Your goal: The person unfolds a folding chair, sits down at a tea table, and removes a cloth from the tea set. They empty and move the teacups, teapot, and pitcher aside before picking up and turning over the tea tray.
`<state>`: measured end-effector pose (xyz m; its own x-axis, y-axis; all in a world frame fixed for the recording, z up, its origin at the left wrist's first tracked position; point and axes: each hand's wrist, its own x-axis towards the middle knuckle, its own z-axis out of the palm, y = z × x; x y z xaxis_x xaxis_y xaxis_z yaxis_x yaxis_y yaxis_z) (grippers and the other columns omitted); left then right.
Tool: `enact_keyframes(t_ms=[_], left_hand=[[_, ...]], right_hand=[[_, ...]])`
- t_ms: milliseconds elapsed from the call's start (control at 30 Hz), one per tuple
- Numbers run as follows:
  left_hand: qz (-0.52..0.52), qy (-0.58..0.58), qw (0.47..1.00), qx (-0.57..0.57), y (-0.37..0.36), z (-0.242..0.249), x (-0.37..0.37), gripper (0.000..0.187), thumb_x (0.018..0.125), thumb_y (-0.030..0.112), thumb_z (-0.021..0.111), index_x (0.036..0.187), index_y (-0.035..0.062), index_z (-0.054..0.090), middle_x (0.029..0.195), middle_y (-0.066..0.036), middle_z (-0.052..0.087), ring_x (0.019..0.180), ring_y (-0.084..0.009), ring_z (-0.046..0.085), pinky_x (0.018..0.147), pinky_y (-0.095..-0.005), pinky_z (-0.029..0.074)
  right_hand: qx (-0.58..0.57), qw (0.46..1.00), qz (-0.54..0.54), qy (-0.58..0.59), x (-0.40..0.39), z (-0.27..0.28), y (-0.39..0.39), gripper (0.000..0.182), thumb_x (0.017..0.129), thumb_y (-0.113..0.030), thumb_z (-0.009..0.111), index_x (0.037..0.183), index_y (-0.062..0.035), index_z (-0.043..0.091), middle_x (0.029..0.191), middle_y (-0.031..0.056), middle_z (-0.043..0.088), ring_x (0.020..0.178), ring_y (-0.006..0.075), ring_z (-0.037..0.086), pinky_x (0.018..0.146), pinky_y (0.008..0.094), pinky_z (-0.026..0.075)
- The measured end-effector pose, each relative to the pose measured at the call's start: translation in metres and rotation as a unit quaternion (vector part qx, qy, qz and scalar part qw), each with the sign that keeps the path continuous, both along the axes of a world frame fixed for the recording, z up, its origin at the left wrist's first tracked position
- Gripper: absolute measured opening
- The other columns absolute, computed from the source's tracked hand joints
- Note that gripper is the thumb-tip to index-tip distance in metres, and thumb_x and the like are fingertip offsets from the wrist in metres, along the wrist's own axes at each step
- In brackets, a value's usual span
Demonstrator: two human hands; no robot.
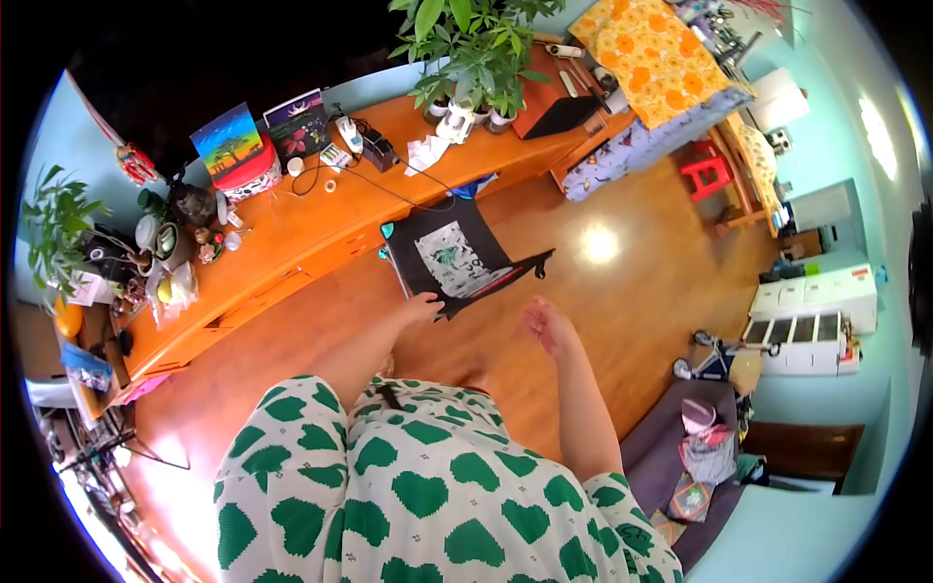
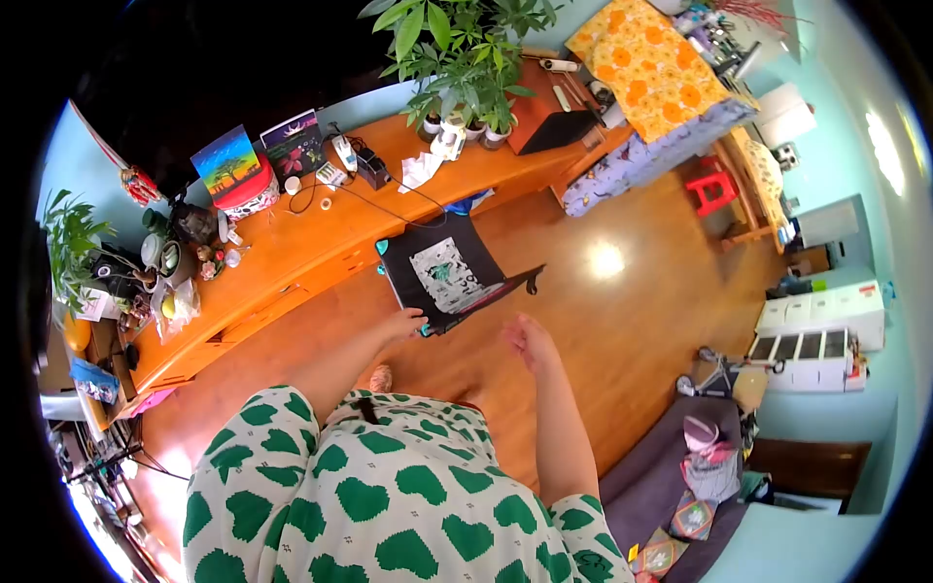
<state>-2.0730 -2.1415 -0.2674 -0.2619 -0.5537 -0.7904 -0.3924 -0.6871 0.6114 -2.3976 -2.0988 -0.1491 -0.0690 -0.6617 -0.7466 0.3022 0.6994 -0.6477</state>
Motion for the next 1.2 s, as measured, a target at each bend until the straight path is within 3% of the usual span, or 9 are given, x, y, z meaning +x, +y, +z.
enact_keyframes(t_ms=[200,367,400,533,567,633,667,867,1200], left_hand=[[0.031,-0.115,0.991,-0.064,-0.005,-0.132,-0.058,0.066,0.094,0.051,0.059,0.143,0.0077,0.049,0.136,-0.019,0.059,0.12,-0.0353,0.059,0.1,-0.0429,0.047],[0.182,-0.152,0.97,0.046,-0.004,-0.088,-0.111,0.064,0.098,0.055,0.05,0.141,0.0074,0.052,0.137,-0.021,0.057,0.126,-0.0367,0.054,0.105,-0.0435,0.044],[0.218,-0.13,0.963,0.093,-0.007,-0.09,-0.119,0.056,0.099,0.047,0.05,0.137,0.0061,0.055,0.137,-0.02,0.057,0.128,-0.0366,0.053,0.103,-0.0447,0.045],[0.21,-0.435,0.873,0.064,-0.008,-0.097,-0.141,0.058,0.093,0.024,0.058,0.145,0.0058,0.04,0.117,-0.026,0.064,0.12,-0.0362,0.059,0.098,-0.0453,0.051],[0.29,-0.466,0.834,0.052,0.006,-0.134,-0.138,0.063,0.091,0.022,0.061,0.145,0.0058,0.034,0.11,-0.024,0.066,0.106,-0.0356,0.067,0.093,-0.0465,0.054],[0.466,-0.272,0.824,0.172,-0.001,-0.115,-0.125,0.056,0.091,0.023,0.061,0.139,0.0055,0.037,0.106,-0.019,0.067,0.097,-0.0333,0.071,0.081,-0.0461,0.059],[0.542,-0.222,0.799,0.137,0.011,-0.16,-0.119,0.038,0.091,0.024,0.062,0.122,0.003,0.051,0.093,-0.015,0.067,0.08,-0.0266,0.07,0.061,-0.0415,0.058],[0.545,-0.116,0.78,0.285,0.037,-0.13,-0.106,0.01,0.091,0.016,0.063,0.09,0.0056,0.062,0.085,-0.008,0.06,0.07,-0.0186,0.061,0.051,-0.0292,0.051],[0.66,-0.073,0.739,0.11,0.247,-0.042,-0.103,0.023,0.086,0.019,0.059,0.073,0.0012,0.063,0.061,-0.01,0.058,0.05,-0.0213,0.06,0.046,-0.0336,0.048]], right_hand=[[0.076,0.984,0.052,0.155,-0.086,-0.137,-0.126,0.051,0.096,-0.035,0.064,0.14,-0.0232,0.042,0.097,0.0037,0.06,0.077,0.0124,0.057,0.067,0.0301,0.047],[0.043,0.968,0.151,0.194,-0.13,-0.213,-0.199,0.063,0.095,-0.035,0.063,0.148,-0.0241,0.031,0.099,0.0034,0.058,0.071,0.0105,0.054,0.06,0.0296,0.047],[0.067,0.957,0.171,0.224,-0.125,-0.2,-0.21,0.052,0.096,-0.032,0.062,0.141,-0.0201,0.04,0.102,0.0045,0.059,0.073,0.0132,0.059,0.061,0.03,0.052],[0.009,0.921,0.335,0.201,-0.166,-0.295,-0.238,0.038,0.098,-0.028,0.059,0.133,-0.014,0.057,0.113,0.0103,0.061,0.079,0.0215,0.068,0.073,0.0362,0.061],[0.043,0.927,0.323,0.186,-0.165,-0.293,-0.244,0.036,0.098,-0.026,0.057,0.132,-0.0126,0.058,0.116,0.0109,0.061,0.08,0.0221,0.069,0.073,0.0362,0.061],[0.109,0.935,0.296,0.162,-0.158,-0.271,-0.251,0.032,0.099,-0.021,0.055,0.129,-0.0097,0.061,0.121,0.0122,0.061,0.083,0.0233,0.07,0.075,0.0361,0.062],[0.104,0.934,0.299,0.164,-0.156,-0.263,-0.252,0.031,0.099,-0.018,0.054,0.127,-0.0089,0.062,0.123,0.0126,0.061,0.084,0.0243,0.07,0.075,0.0362,0.062],[0.064,0.938,0.314,0.135,-0.132,-0.204,-0.229,0.028,0.098,-0.009,0.054,0.124,-0.0077,0.064,0.124,0.0137,0.061,0.084,0.0286,0.071,0.077,0.0391,0.062],[0.021,0.875,0.474,0.097,-0.041,-0.095,-0.138,0.028,0.098,-0.01,0.054,0.123,-0.0068,0.063,0.119,0.0134,0.061,0.08,0.0322,0.072,0.072,0.0394,0.062]])
